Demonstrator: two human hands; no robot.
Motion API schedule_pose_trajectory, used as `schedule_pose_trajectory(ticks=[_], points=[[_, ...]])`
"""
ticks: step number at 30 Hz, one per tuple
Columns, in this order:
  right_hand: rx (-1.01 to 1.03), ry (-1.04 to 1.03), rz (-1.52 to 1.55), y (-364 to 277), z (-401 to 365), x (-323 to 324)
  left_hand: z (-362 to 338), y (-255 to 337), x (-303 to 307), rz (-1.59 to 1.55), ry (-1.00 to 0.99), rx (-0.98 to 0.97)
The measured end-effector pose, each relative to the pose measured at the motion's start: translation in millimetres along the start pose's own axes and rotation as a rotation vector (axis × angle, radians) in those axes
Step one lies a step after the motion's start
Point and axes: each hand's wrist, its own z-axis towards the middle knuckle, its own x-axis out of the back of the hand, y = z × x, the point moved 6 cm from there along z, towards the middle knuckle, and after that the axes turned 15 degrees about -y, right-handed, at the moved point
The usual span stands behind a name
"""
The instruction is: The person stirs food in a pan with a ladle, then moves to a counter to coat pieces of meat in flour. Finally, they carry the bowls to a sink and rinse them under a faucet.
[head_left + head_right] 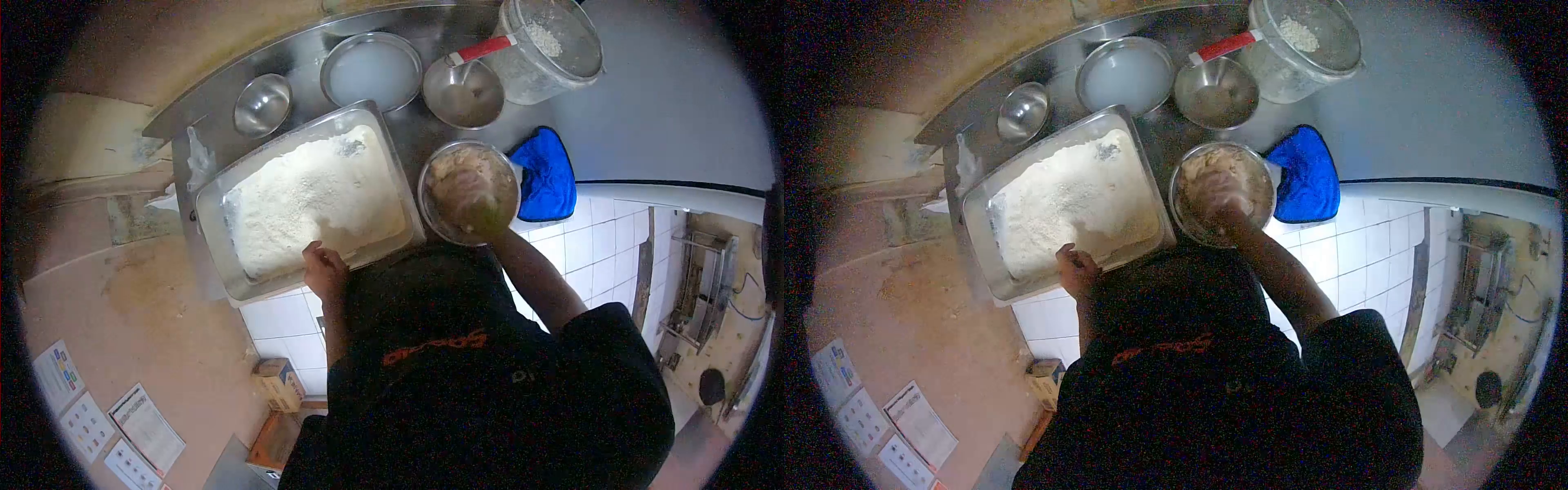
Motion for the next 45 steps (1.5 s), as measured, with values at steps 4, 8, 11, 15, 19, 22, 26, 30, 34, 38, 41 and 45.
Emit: schedule_pose_trajectory(ticks=[4, 8, 11, 15, 19, 22, 26, 30, 34, 38, 41, 45], points=[[-0.473, 0.184, -1.916, -49, 9, -8, 1, -1, 0, -0.018, -0.031, 0.02], [-0.799, 0.191, -2.155, -77, 29, -33, 1, -3, 1, -0.007, -0.049, 0.02], [-1.012, 0.13, -2.345, -74, 32, -52, 0, -1, 2, -0.039, -0.031, 0.02], [-1.174, 0.102, -2.66, -44, 24, -66, -1, -11, -4, -0.091, -0.056, 0.055], [-1.403, 0.497, -3.035, -1, 25, -69, 1, -10, -6, -0.069, -0.065, 0.067], [-1.611, 0.891, -3.198, 13, 26, -49, 7, 6, -4, -0.119, -0.044, 0.029], [-0.813, 0.542, -2.575, -19, -11, -9, 44, 85, -4, -0.342, -0.238, -0.26], [-0.354, 0.203, -1.814, -45, -6, -26, 76, 181, -40, -0.458, -0.638, -0.43], [-0.578, 0.112, -1.691, -67, -7, -100, 99, 217, -128, -0.172, -0.723, -0.649], [-0.735, 0.006, -1.875, -70, 5, -140, 112, 212, -191, -0.173, -0.973, -0.518], [-0.664, 0.038, -1.992, -48, 19, -138, 125, 194, -216, -0.339, -1.113, -0.349], [-0.482, 0.101, -1.895, -7, 26, -150, 120, 194, -221, -0.18, -1.069, -0.464]])
